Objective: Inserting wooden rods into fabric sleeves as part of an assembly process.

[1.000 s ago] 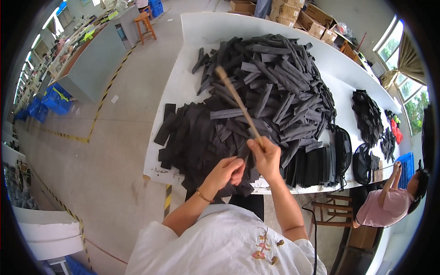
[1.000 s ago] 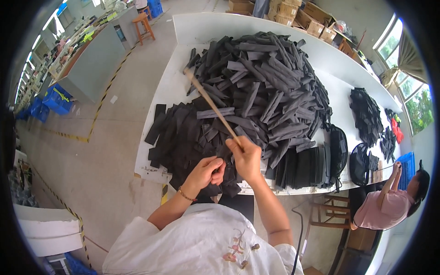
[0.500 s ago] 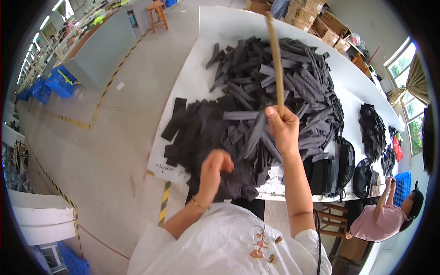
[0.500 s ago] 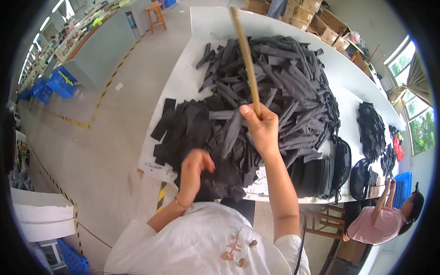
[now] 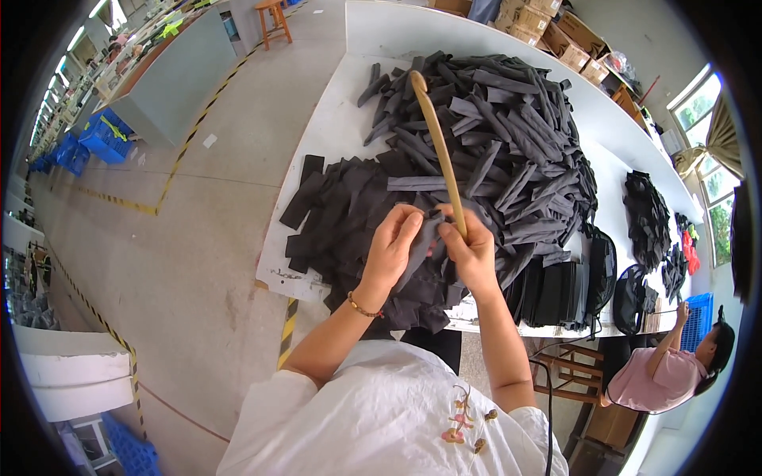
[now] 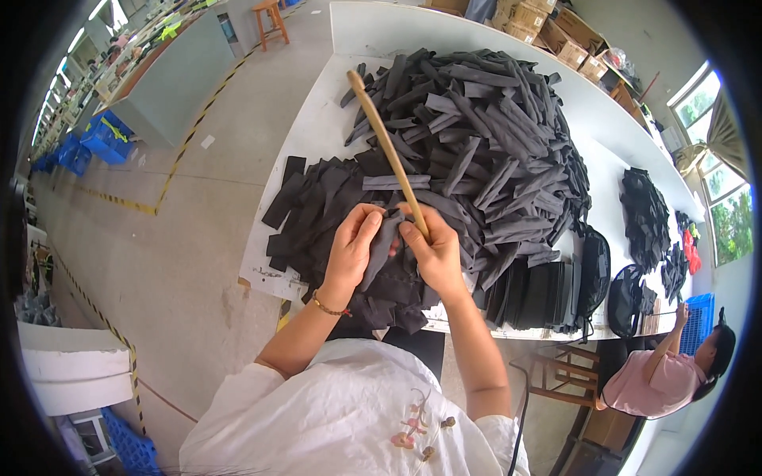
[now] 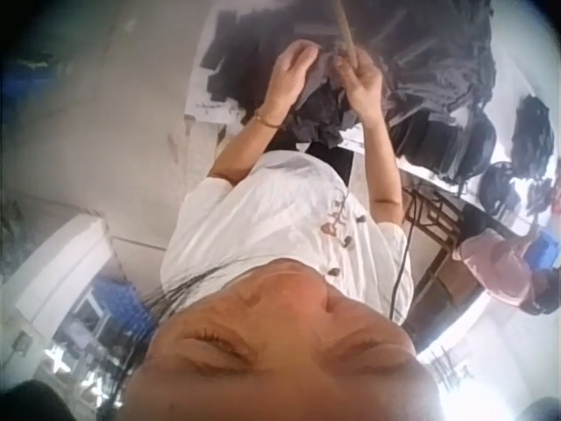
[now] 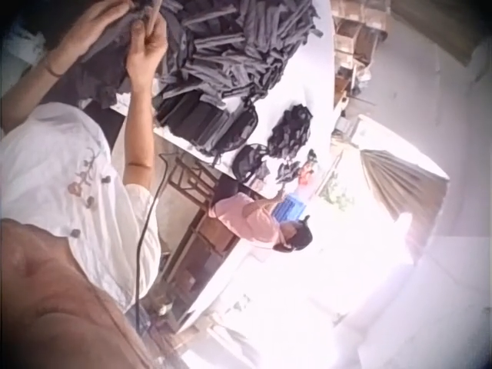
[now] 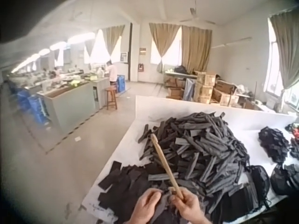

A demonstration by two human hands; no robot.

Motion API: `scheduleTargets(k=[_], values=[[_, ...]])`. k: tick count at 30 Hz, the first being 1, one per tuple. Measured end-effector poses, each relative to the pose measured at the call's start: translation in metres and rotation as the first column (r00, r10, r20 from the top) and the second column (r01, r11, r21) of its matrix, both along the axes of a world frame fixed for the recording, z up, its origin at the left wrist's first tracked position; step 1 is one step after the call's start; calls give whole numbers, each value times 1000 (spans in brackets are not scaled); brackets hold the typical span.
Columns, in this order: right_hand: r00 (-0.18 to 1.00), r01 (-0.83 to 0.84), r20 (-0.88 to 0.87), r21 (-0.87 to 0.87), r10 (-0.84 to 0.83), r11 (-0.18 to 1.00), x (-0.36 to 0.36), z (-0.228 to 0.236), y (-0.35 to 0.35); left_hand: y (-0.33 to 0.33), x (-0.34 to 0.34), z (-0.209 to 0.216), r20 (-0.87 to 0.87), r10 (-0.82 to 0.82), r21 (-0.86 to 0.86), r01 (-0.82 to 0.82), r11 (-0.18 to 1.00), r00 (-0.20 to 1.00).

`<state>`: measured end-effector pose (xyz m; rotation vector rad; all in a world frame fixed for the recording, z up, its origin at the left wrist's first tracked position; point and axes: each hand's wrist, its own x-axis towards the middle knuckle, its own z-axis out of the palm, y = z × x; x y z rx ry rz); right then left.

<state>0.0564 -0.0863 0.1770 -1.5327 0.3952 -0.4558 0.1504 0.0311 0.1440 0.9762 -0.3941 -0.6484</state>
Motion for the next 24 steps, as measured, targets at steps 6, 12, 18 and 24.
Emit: scheduleTargets(k=[6,12,18,24], values=[[1000,23,-13,-282,-28,959,-10,17,-4,8,-12,2,352,47,117,-94,989,935],[959,28,270,222,-89,975,-14,8,-20,9,-17,1,209,-9,189,-32,981,978],[996,-48,85,182,33,982,-27,2,-11,14,-15,-4,17,47,133,-49,990,999],[994,102,-33,-30,-103,994,-6,-12,-8,22,-14,-22,81,-480,353,425,834,874]])
